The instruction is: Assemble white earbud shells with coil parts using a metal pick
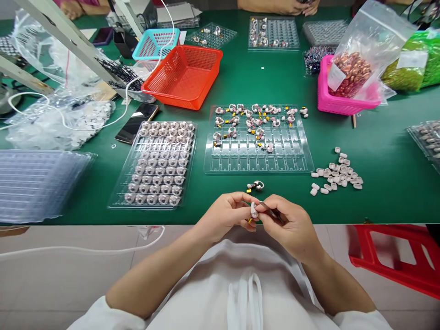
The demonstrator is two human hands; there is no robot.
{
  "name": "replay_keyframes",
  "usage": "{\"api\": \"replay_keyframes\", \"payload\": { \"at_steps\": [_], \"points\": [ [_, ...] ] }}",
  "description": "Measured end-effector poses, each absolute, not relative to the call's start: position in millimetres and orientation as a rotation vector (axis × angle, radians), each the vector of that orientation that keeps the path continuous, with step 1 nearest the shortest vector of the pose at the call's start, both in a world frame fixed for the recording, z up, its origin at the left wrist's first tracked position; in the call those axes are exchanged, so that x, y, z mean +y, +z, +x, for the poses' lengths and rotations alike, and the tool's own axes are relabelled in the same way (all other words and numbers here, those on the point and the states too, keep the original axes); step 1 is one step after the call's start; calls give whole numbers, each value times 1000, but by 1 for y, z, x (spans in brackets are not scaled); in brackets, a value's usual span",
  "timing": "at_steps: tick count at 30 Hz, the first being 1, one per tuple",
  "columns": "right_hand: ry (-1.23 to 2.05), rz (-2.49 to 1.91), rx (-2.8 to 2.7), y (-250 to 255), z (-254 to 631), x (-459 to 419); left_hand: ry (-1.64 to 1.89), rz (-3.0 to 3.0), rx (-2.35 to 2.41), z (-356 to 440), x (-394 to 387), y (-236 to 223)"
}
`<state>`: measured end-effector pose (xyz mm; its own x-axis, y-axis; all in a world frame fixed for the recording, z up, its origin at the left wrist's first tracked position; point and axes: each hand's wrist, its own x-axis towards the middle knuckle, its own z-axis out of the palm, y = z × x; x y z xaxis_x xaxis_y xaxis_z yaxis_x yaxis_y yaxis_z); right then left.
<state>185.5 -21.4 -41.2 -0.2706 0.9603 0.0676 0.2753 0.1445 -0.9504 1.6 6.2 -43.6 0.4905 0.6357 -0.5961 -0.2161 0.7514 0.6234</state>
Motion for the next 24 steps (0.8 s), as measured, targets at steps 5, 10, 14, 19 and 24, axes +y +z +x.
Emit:
{"api": "replay_keyframes", "payload": {
  "at_steps": [5,10,14,19,24],
  "points": [
    [1116,-1207,-1724,-44,185,-22,556,570,920,-1,6,-48],
    [1153,-1141,-1853,-42,190,-19,469,548,948,-2,7,-48],
    [1234,-1117,-1908,-40,195,-15,420,490,943,-1,8,-44],
    [1253,-1088,-1910,-38,196,-12,391,431,908,0,9,-42],
    [1259,-1034,-1935,-42,198,-11,397,483,910,1,8,-43]
  ]
}}
